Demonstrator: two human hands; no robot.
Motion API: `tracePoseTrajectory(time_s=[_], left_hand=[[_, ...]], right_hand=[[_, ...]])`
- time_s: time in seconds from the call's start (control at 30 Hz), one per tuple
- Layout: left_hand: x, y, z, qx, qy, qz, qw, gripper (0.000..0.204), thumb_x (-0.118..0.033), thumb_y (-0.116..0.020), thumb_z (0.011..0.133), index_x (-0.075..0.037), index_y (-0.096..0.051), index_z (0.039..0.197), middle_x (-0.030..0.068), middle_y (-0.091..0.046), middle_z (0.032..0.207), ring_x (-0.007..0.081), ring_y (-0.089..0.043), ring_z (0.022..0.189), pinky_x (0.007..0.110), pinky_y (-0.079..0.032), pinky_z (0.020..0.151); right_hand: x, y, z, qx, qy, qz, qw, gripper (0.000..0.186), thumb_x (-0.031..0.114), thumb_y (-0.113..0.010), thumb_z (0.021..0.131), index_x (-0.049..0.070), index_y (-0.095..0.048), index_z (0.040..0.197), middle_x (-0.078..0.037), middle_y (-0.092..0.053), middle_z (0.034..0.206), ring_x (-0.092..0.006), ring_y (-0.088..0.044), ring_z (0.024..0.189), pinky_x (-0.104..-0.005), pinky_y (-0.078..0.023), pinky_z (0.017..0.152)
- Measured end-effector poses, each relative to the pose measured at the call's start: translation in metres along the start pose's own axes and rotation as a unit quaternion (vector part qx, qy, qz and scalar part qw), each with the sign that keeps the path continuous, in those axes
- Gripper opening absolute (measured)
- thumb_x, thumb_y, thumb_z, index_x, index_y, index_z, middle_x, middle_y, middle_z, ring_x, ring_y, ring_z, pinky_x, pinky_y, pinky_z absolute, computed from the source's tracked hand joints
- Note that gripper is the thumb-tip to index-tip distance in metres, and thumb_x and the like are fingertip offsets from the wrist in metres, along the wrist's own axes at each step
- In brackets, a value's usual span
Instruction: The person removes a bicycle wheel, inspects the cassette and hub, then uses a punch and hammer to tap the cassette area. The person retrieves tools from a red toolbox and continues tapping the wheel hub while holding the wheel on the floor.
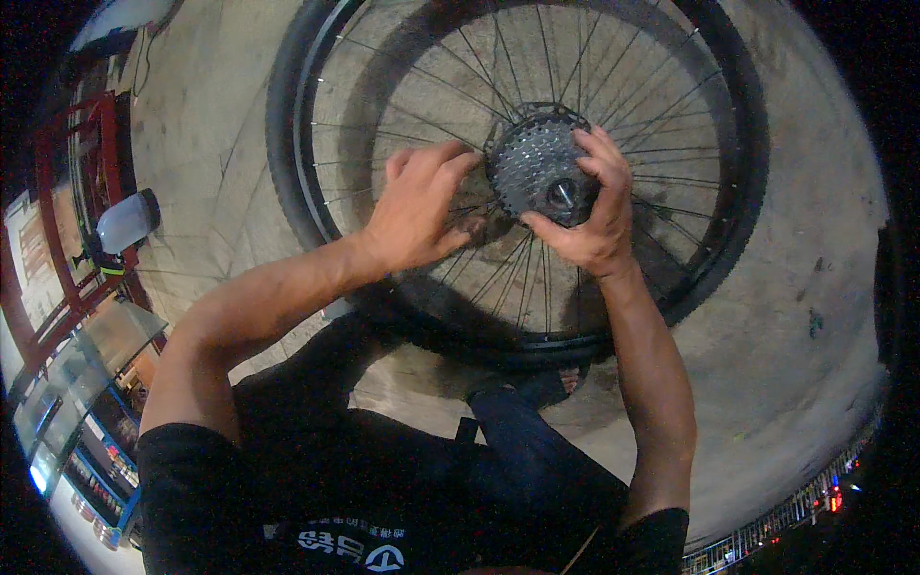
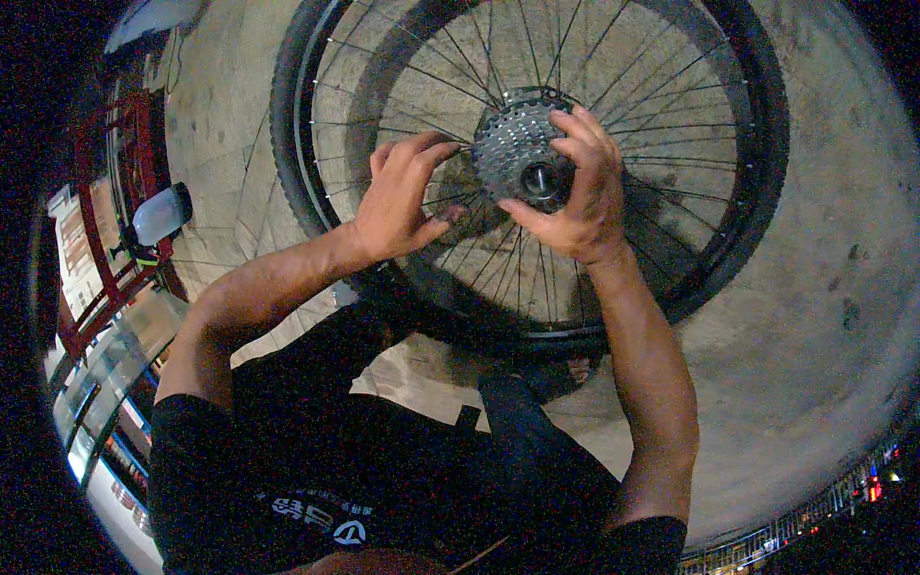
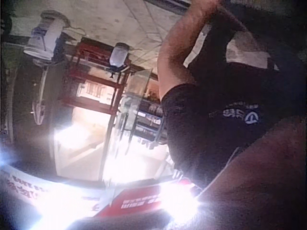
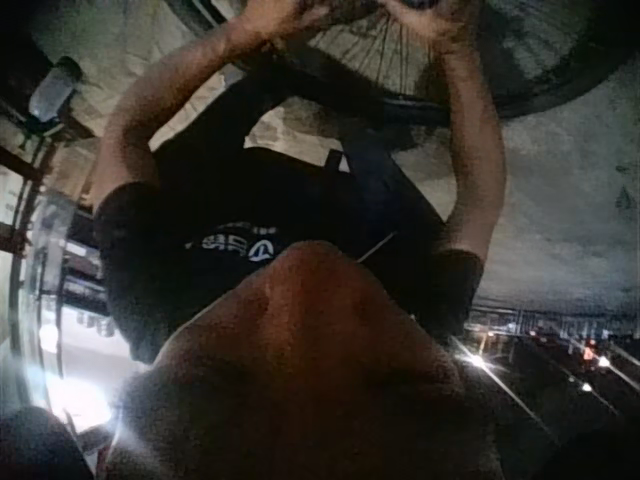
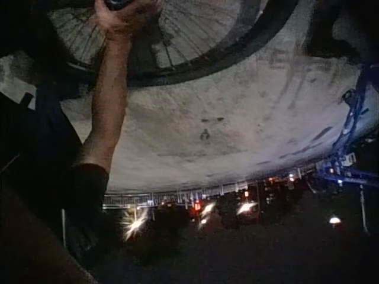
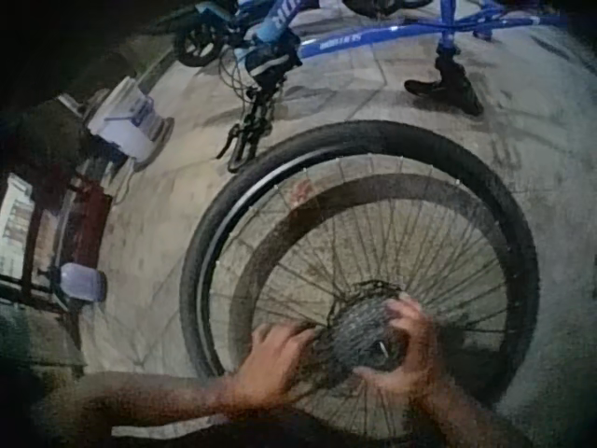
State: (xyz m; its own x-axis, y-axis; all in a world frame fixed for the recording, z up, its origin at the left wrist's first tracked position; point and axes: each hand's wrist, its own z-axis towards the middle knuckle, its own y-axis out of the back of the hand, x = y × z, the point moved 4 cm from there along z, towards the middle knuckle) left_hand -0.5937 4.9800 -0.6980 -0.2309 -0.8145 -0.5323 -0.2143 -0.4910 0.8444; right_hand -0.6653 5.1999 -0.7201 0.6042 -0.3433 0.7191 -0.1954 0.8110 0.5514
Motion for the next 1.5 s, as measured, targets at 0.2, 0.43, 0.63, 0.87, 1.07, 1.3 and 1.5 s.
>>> tracePoseTrajectory(time_s=[0.2,0.43,0.63,0.87,1.07,1.3,1.5], left_hand=[[-0.006,0.002,0.004,0.002,0.001,0.008,1.000,0.088,-0.030,-0.083,0.070,-0.008,-0.037,0.142,0.0184,-0.044,0.135,0.0384,-0.045,0.124,0.054,-0.032,0.103],[-0.005,-0.001,0.003,0.001,0.012,0.016,1.000,0.096,-0.030,-0.085,0.066,-0.011,-0.035,0.146,0.0199,-0.040,0.139,0.0390,-0.043,0.128,0.055,-0.031,0.104],[-0.011,-0.004,0.008,-0.001,0.013,0.021,1.000,0.100,-0.028,-0.086,0.064,-0.013,-0.033,0.147,0.0207,-0.037,0.141,0.0400,-0.041,0.130,0.057,-0.032,0.104],[-0.014,-0.009,0.010,-0.003,0.025,0.042,0.999,0.097,-0.034,-0.085,0.067,-0.013,-0.033,0.147,0.0205,-0.038,0.140,0.0399,-0.041,0.128,0.057,-0.031,0.104],[-0.019,-0.010,0.013,-0.020,0.022,0.059,0.998,0.097,-0.037,-0.084,0.069,-0.014,-0.033,0.147,0.0201,-0.035,0.143,0.0418,-0.037,0.130,0.057,-0.031,0.104],[-0.030,-0.012,0.026,-0.044,-0.002,0.060,0.997,0.097,-0.037,-0.086,0.066,-0.011,-0.036,0.145,0.0154,-0.036,0.145,0.0405,-0.035,0.131,0.056,-0.034,0.102],[-0.030,-0.025,0.035,-0.032,-0.007,0.040,0.999,0.101,-0.039,-0.084,0.069,-0.009,-0.030,0.149,0.0178,-0.032,0.148,0.0427,-0.032,0.134,0.057,-0.032,0.105]], right_hand=[[-0.002,-0.002,0.000,0.002,0.008,0.005,1.000,0.090,0.025,-0.093,0.054,0.009,-0.041,0.125,-0.018,-0.052,0.136,-0.0442,-0.048,0.129,-0.0524,-0.037,0.107],[-0.002,-0.005,-0.002,-0.001,0.010,-0.001,1.000,0.090,0.027,-0.093,0.056,0.008,-0.040,0.126,-0.020,-0.050,0.137,-0.0455,-0.046,0.130,-0.0544,-0.036,0.109],[-0.003,-0.003,-0.010,-0.011,0.003,0.007,1.000,0.087,0.029,-0.092,0.060,0.007,-0.040,0.125,-0.024,-0.049,0.137,-0.0472,-0.046,0.129,-0.0560,-0.036,0.110],[-0.002,0.006,-0.018,0.002,-0.030,-0.008,1.000,0.082,0.028,-0.091,0.062,0.006,-0.043,0.125,-0.025,-0.050,0.136,-0.0456,-0.047,0.128,-0.0541,-0.038,0.109],[0.005,0.010,-0.015,0.013,-0.062,-0.027,0.998,0.075,0.023,-0.090,0.062,0.004,-0.048,0.121,-0.024,-0.051,0.136,-0.0438,-0.048,0.127,-0.0511,-0.040,0.108],[0.005,0.008,-0.013,0.004,-0.062,-0.019,0.998,0.073,0.020,-0.089,0.060,0.004,-0.051,0.119,-0.023,-0.051,0.134,-0.0426,-0.049,0.126,-0.0496,-0.041,0.107],[0.009,0.010,-0.013,-0.003,-0.063,-0.048,0.997,0.071,0.022,-0.090,0.059,0.005,-0.054,0.117,-0.020,-0.053,0.133,-0.0414,-0.049,0.126,-0.0485,-0.041,0.106]])
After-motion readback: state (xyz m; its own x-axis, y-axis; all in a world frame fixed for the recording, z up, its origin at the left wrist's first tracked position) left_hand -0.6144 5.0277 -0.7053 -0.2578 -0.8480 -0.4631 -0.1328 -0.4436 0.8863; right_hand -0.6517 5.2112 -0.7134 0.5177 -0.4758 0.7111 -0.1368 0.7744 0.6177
